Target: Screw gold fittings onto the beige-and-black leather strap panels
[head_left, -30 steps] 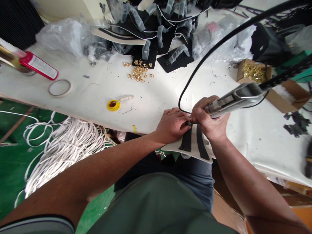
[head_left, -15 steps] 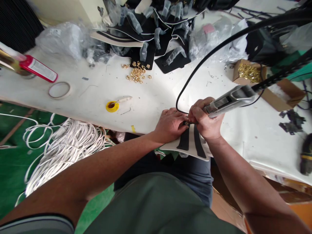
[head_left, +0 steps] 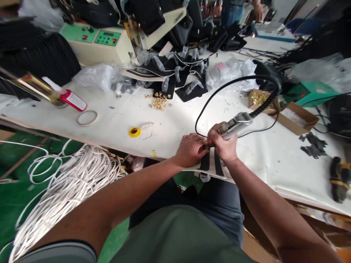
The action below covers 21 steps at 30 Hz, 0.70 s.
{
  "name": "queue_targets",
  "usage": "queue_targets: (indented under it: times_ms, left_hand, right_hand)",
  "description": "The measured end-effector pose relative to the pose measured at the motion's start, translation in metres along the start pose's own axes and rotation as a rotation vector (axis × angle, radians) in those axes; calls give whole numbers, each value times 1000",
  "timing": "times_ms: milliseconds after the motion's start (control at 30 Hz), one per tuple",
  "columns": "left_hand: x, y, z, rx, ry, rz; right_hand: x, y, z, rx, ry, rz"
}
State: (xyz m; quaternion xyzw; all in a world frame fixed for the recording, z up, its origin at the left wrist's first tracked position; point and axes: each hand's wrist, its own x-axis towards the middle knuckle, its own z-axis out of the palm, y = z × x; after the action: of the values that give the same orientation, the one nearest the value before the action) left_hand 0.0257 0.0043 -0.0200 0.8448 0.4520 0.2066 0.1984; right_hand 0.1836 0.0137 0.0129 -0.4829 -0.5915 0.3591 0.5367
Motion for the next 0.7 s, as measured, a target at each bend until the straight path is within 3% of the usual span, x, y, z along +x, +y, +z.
queue_targets:
  times_ms: [200,267,333,400,500,567,633,700]
  left_hand:
    - [-2,5,0,12,26,-19]
    - [-3,6,1,14,36,-11]
    - [-2,7,1,31,32,-15]
    - [0,8,-1,55,12,-34]
    - [4,11,-7,104,-49,-66]
    - [7,14,-11,137,-88,-126]
    - [8,16,-14,160,-107,-213]
    - [7,16,-16,173,-114,-287]
  right_hand:
    - [16,-26,-16,51,88,95]
    - [26,-36,-36,-93,154,34]
    - [32,-38,-64,-388,170,-30]
    - [31,-28,-97,-749,111,-1]
    - [18,4,-147,-1139,-56,187]
    - [6,28,-177,-1252,-99,259]
    - [-6,49,-200,-1256,-110,192]
    - [-15,60,-212,-1228,-17,95]
